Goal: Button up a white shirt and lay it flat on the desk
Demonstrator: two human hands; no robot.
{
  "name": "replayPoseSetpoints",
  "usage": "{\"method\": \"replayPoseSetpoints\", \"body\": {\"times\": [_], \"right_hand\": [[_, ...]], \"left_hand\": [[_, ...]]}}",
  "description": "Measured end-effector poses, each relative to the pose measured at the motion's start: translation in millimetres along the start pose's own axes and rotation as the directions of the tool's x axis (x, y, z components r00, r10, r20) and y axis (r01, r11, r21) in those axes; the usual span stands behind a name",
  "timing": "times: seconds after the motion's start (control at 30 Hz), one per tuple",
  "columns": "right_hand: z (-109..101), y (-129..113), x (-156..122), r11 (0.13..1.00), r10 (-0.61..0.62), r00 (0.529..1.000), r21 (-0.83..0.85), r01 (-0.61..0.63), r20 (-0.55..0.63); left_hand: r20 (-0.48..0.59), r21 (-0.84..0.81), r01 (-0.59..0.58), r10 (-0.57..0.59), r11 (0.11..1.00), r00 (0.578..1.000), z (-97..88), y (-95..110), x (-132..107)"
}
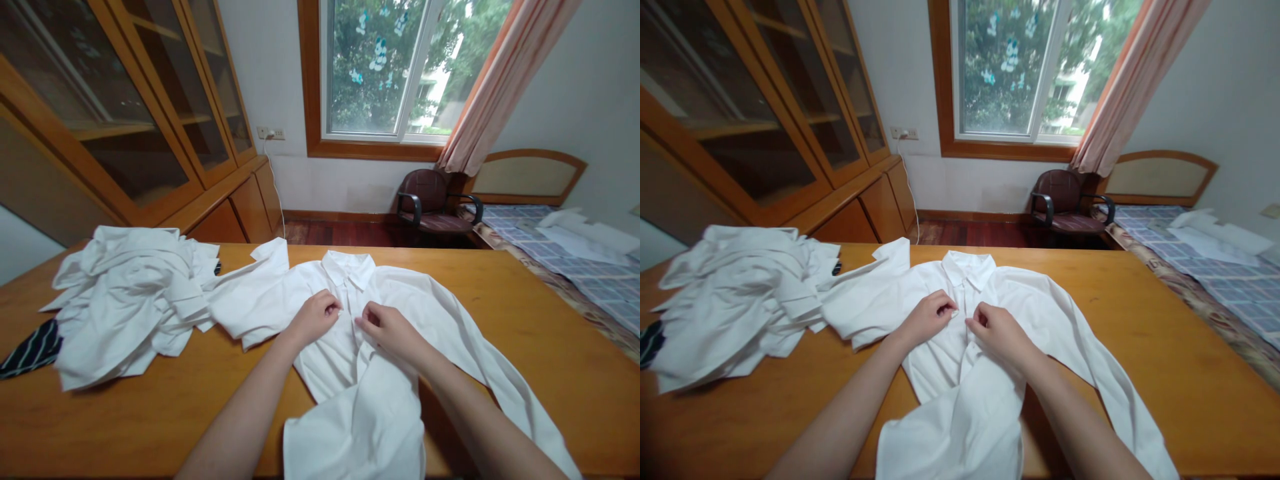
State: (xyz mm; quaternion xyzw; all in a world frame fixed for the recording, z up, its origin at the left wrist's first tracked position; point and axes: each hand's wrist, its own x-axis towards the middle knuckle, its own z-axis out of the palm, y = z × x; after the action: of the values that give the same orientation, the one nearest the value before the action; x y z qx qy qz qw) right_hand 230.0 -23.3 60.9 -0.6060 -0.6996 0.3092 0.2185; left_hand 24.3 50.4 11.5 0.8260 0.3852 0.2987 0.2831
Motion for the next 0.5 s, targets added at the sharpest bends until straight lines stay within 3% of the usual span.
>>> {"method": "replayPoseSetpoints", "body": {"times": [0.1,0.2,0.33,0.5], "right_hand": [[3,-9,9,0.957,0.004,0.998,-0.289,-0.021,-0.057],[9,-16,15,0.882,0.007,0.999,-0.471,-0.022,-0.033],[19,-16,17,0.842,0.065,0.996,-0.539,-0.023,0.058],[28,-13,13,0.826,0.083,0.996,-0.561,-0.049,0.035]], "left_hand": [[0.013,-0.026,0.016,-0.016,1.000,1.000,-3.3,1,-1],[0.046,-0.036,0.020,-0.018,0.999,0.999,-5.6,1,-2],[0.073,-0.018,-0.024,0.025,1.000,0.997,-6.4,0,-4],[0.092,0.020,-0.062,0.060,0.998,0.994,-5.8,-3,-3]]}}
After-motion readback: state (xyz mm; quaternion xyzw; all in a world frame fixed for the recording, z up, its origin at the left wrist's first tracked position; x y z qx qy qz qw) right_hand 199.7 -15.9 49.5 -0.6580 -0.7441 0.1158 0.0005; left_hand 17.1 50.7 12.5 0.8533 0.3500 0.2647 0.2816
